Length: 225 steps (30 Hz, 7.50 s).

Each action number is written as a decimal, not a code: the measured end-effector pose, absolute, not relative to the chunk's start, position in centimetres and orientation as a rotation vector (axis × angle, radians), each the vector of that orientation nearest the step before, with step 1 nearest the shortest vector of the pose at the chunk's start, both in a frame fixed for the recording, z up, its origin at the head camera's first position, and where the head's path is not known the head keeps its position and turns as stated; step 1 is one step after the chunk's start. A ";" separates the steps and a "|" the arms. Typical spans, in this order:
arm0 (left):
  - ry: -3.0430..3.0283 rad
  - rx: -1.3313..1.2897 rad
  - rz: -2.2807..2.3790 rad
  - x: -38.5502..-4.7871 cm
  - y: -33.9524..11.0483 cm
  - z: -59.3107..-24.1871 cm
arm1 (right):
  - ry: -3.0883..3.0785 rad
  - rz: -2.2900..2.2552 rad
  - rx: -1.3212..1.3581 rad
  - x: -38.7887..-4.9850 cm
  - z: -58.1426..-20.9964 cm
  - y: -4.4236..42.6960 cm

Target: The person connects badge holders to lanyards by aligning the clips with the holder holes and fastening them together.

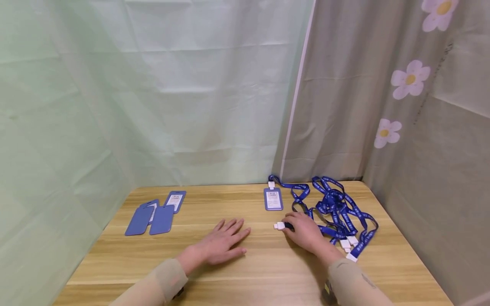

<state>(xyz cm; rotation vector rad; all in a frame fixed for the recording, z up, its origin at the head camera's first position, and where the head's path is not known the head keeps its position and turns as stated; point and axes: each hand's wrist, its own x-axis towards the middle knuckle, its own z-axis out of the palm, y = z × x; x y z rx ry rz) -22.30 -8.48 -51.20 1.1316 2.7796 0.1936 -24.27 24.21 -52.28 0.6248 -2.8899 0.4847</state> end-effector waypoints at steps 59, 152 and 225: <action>3.105 0.179 0.198 -20.9 -22.2 -51.3 | -2.957 0.428 0.630 -23.4 -52.0 23.8; 3.161 0.258 0.647 -27.7 -13.3 -50.6 | -2.966 0.397 0.629 -23.1 -51.7 23.3; 2.947 0.541 0.528 -25.3 -16.0 -51.0 | -3.012 0.649 0.559 -24.0 -51.4 22.6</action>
